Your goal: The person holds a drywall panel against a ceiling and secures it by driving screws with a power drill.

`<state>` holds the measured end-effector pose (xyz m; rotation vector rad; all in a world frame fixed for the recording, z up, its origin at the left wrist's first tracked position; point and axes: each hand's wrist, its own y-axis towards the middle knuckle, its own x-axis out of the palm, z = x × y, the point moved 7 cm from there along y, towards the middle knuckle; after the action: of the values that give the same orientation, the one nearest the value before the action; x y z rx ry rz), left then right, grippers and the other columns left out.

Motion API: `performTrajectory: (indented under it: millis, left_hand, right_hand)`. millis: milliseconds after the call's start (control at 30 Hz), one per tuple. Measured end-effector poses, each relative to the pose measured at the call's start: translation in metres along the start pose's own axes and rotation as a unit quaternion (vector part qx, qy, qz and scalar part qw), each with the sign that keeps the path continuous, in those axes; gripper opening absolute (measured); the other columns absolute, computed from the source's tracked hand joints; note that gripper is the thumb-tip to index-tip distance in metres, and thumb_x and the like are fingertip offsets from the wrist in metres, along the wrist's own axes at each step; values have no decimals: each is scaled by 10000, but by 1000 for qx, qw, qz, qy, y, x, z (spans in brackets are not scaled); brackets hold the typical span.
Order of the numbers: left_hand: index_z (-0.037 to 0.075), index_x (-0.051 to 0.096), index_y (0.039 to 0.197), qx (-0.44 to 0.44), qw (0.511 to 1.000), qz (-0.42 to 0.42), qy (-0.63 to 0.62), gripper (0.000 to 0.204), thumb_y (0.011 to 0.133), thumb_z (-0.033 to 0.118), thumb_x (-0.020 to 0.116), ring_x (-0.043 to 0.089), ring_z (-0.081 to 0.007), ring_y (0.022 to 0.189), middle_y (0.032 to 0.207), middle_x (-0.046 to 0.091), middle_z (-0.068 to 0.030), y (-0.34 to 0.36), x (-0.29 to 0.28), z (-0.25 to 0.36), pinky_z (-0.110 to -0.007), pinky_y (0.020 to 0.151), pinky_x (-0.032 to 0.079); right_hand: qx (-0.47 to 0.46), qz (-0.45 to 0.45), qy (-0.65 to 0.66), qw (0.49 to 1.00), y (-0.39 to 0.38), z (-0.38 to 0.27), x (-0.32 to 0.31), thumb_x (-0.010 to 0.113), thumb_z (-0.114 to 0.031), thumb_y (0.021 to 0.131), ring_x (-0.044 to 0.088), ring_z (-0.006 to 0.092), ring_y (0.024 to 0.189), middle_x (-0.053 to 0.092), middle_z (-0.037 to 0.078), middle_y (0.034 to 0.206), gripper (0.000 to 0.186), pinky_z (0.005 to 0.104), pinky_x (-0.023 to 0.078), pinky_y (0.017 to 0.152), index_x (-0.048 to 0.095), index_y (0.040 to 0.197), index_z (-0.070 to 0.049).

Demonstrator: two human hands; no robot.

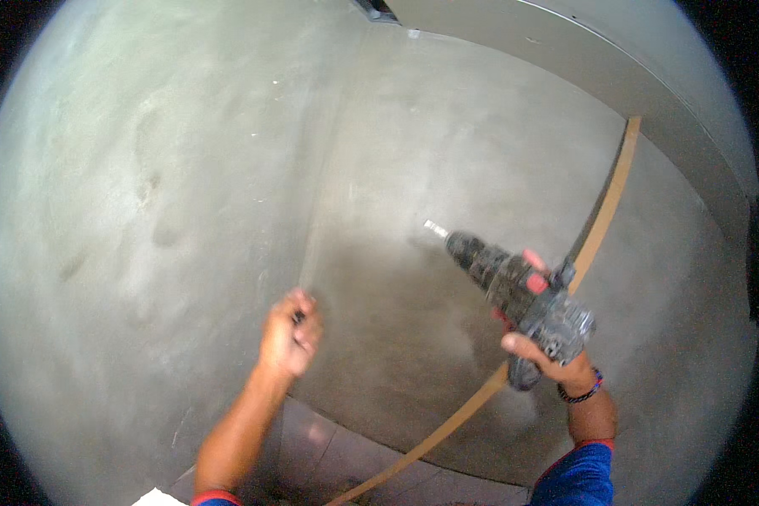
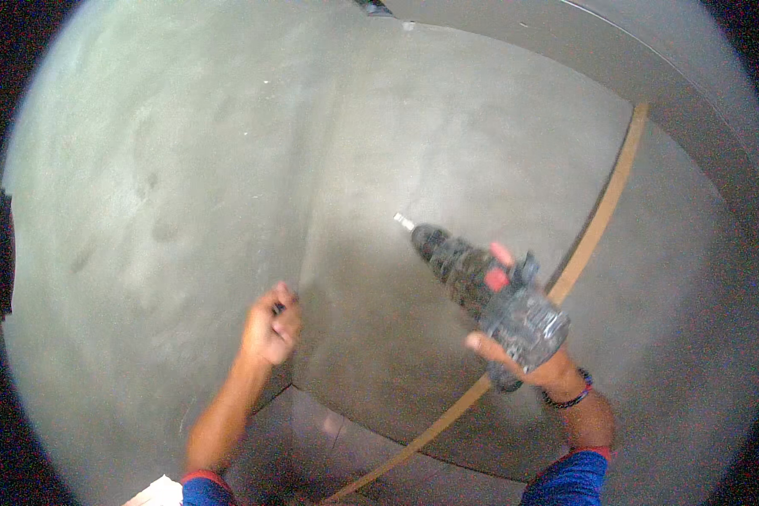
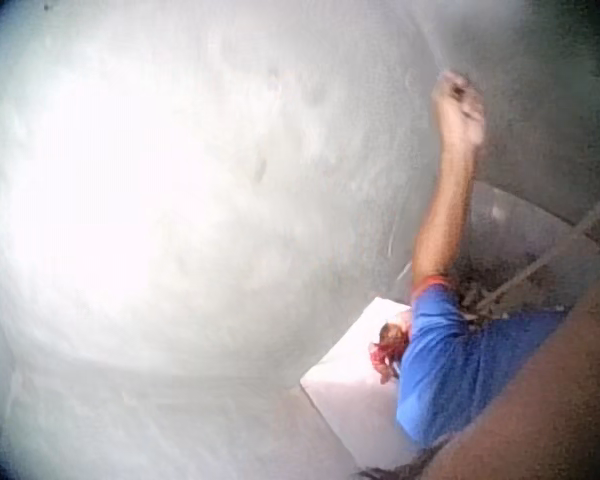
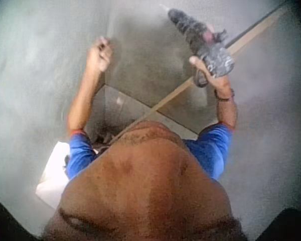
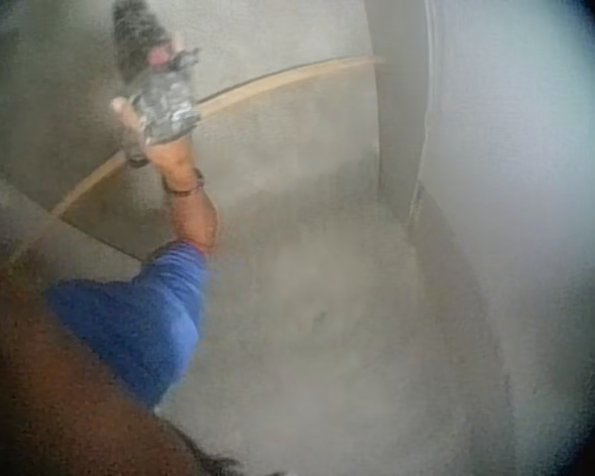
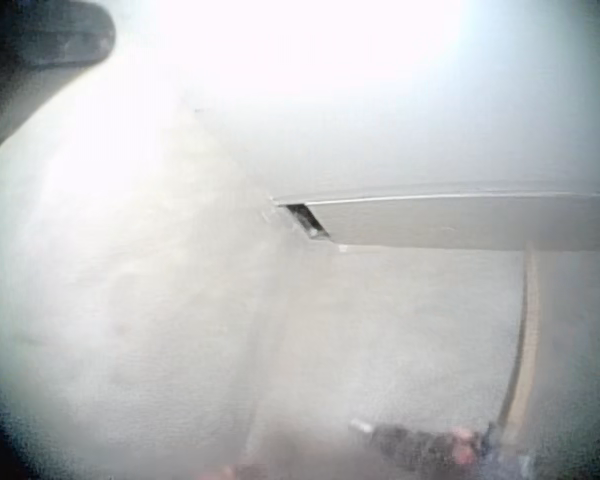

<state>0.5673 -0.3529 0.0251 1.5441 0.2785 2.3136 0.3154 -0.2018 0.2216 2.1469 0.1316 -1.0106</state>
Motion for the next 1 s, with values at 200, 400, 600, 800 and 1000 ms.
performTrajectory:
  millis: [200, 400, 600, 800, 1000]
  left_hand:
    - [137, 494, 825, -90, 983, -63, -146, 204, 949, 271, 404, 302, -53, 393, 675, 479, 54, -1, 41, -87, -226, 375, 282]
    - [132, 534, 969, -116, 970, -147, -158, 203, 954, 281, 397, 333, -51, 443, 831, 509, 23, 17, 90, -107, -206, 388, 301]
    - [125, 518, 989, -131, 971, -144, -135, 218, 950, 307, 405, 330, -42, 445, 836, 500, 32, 20, 89, -120, -196, 378, 316]
    - [117, 472, 945, -128, 988, -76, -31, 200, 941, 312, 428, 336, -41, 443, 807, 487, 33, 21, 73, -146, -188, 364, 326]
    - [124, 491, 955, -158, 981, -68, -87, 207, 933, 325, 442, 328, -47, 439, 786, 485, 26, 45, 108, -160, -195, 349, 282]
  right_hand:
    - [171, -5, 261, 950, -52, 54, 46, 742, -54, 637, 551, 159, 956, 488, 91, 1201, 1005, 317, 466, 817, 106, 1414, -99]
    - [180, 33, 391, 902, -77, 91, 74, 740, -44, 627, 586, 199, 941, 496, 84, 1196, 1006, 328, 485, 791, 123, 1415, -148]
    - [162, 35, 487, 858, -99, 116, 102, 729, -29, 626, 592, 215, 914, 497, 82, 1178, 986, 339, 510, 704, 164, 1404, -249]
    - [201, 132, 462, 854, -120, 103, 95, 750, -41, 601, 605, 237, 787, 551, 84, 1055, 963, 345, 527, 638, 224, 1376, -262]
    - [199, 185, 458, 847, -122, 100, 62, 774, -28, 607, 602, 242, 737, 586, 173, 983, 1027, 367, 519, 624, 165, 1399, -264]
